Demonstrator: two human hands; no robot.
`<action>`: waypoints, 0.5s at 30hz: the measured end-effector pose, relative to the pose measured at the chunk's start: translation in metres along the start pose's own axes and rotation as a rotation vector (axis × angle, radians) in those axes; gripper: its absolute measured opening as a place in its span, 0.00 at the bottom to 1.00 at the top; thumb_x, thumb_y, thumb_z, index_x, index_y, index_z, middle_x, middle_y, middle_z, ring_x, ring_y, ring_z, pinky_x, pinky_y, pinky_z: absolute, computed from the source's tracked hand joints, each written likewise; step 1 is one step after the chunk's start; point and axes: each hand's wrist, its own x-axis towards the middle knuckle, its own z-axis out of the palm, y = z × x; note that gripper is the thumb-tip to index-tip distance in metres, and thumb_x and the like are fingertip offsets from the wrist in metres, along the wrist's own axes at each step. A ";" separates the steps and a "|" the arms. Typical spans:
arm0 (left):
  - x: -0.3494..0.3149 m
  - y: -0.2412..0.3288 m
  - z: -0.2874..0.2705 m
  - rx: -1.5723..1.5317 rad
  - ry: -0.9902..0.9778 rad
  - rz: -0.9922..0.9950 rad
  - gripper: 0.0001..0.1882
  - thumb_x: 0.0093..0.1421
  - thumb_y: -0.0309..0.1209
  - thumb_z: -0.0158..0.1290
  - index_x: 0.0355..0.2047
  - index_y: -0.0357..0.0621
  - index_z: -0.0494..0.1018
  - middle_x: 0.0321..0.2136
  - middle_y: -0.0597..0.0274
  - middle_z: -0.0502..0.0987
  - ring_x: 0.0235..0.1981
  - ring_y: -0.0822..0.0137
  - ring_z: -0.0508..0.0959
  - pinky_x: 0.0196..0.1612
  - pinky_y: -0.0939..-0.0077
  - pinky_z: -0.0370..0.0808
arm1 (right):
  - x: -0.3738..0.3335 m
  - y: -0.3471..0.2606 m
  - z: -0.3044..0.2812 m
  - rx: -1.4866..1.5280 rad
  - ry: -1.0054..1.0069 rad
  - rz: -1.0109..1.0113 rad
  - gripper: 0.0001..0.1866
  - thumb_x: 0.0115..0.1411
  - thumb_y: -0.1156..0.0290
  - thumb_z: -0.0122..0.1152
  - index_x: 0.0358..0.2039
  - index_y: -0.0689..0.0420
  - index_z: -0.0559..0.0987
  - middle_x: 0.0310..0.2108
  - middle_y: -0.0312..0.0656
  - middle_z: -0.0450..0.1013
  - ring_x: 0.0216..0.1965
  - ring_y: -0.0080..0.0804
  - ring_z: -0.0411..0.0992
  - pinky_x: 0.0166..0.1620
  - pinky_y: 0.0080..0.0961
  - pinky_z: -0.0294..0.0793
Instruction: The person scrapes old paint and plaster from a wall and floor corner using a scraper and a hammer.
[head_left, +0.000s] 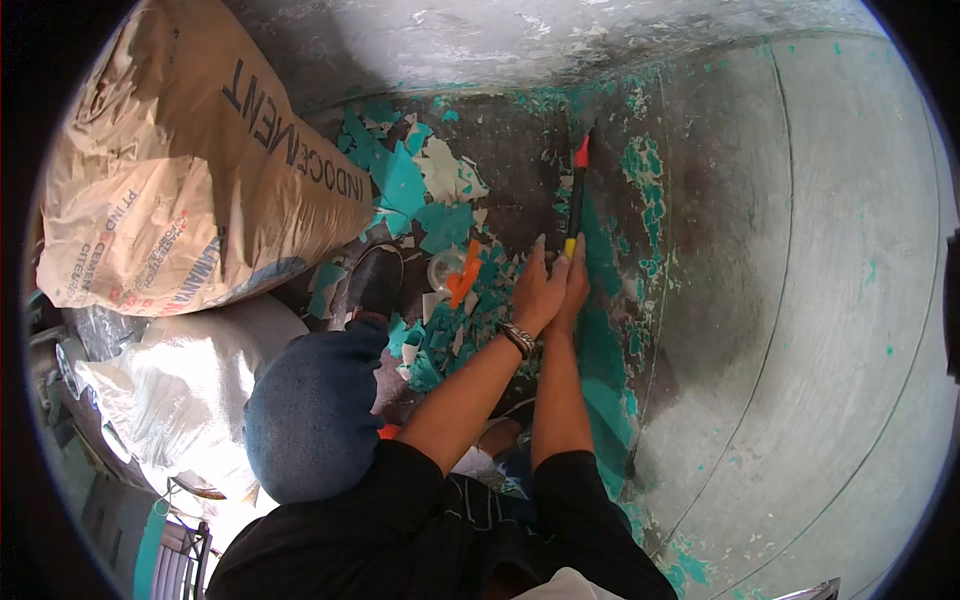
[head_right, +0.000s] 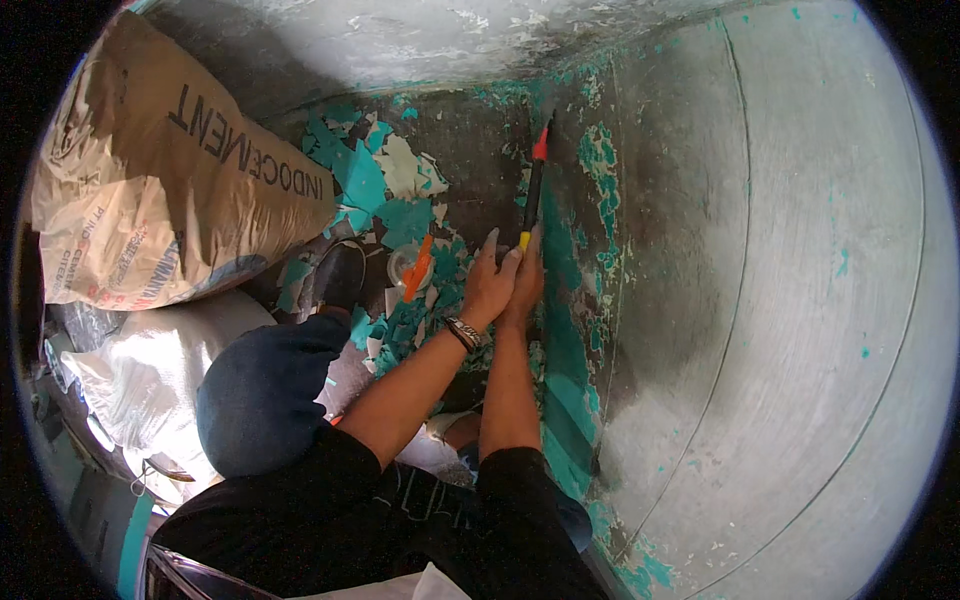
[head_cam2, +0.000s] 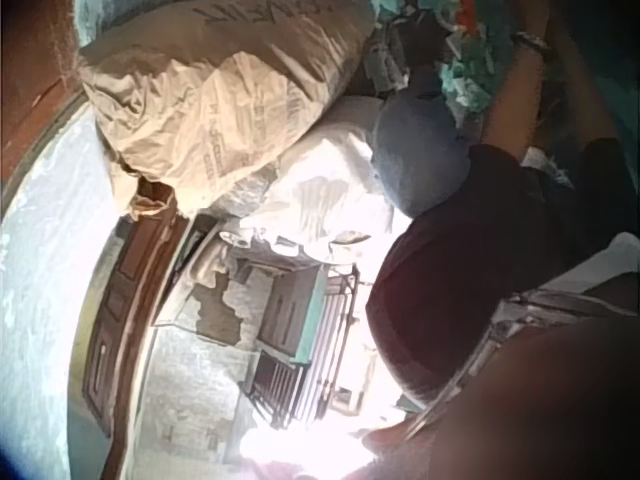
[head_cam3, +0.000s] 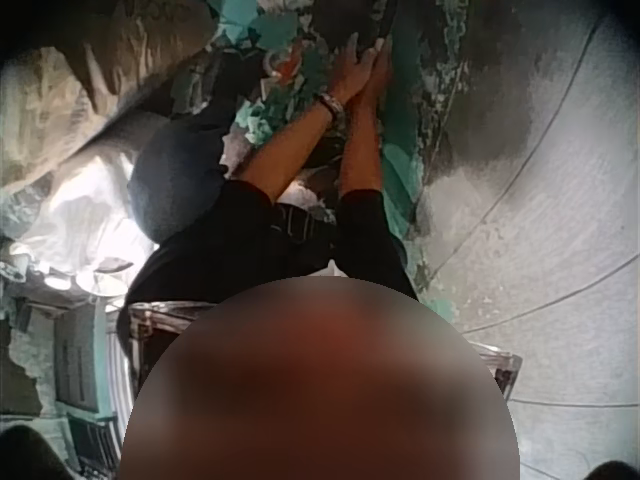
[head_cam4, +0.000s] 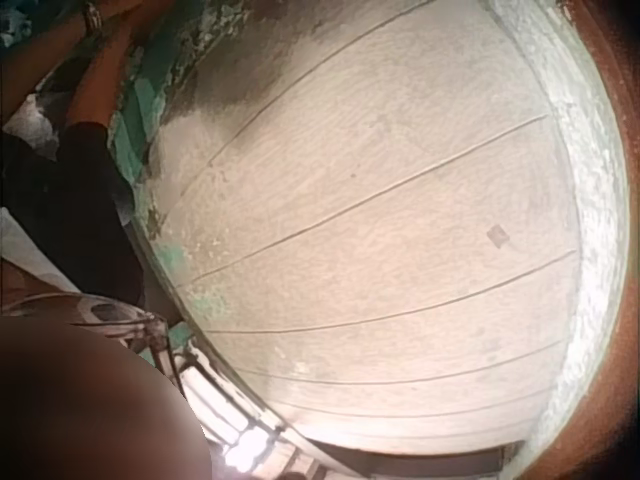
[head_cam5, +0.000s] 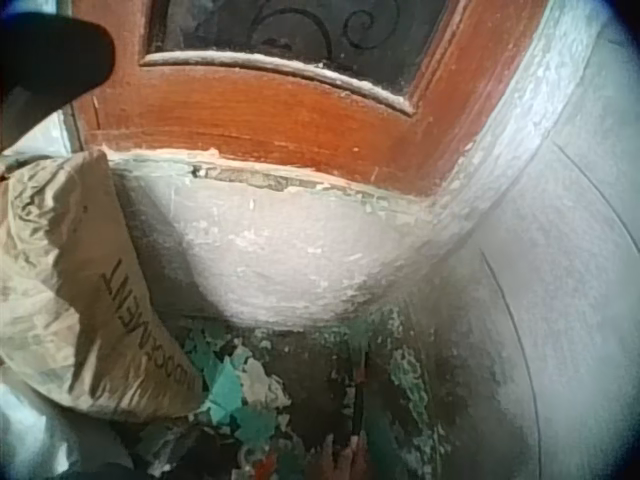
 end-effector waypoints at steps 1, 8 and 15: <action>0.000 0.002 -0.007 -0.072 -0.017 -0.015 0.34 0.64 0.43 0.43 0.64 0.35 0.52 0.47 0.52 0.74 0.45 0.55 0.75 0.48 0.65 0.71 | -0.009 -0.004 0.000 -0.048 -0.016 0.010 0.27 0.64 0.67 0.49 0.62 0.59 0.60 0.47 0.54 0.71 0.45 0.45 0.73 0.43 0.37 0.72; -0.001 -0.021 -0.018 -0.045 0.066 0.053 0.33 0.63 0.41 0.45 0.63 0.34 0.53 0.46 0.51 0.73 0.44 0.57 0.75 0.45 0.66 0.72 | -0.034 0.005 0.018 -0.038 0.124 -0.047 0.25 0.66 0.65 0.44 0.63 0.59 0.60 0.51 0.55 0.69 0.49 0.48 0.71 0.47 0.37 0.71; 0.001 -0.035 -0.028 -0.012 0.101 0.144 0.32 0.63 0.41 0.44 0.62 0.34 0.55 0.46 0.51 0.73 0.44 0.57 0.75 0.46 0.66 0.72 | 0.046 0.013 0.031 0.010 0.101 -0.120 0.23 0.67 0.66 0.42 0.61 0.59 0.62 0.55 0.56 0.66 0.53 0.50 0.68 0.50 0.39 0.69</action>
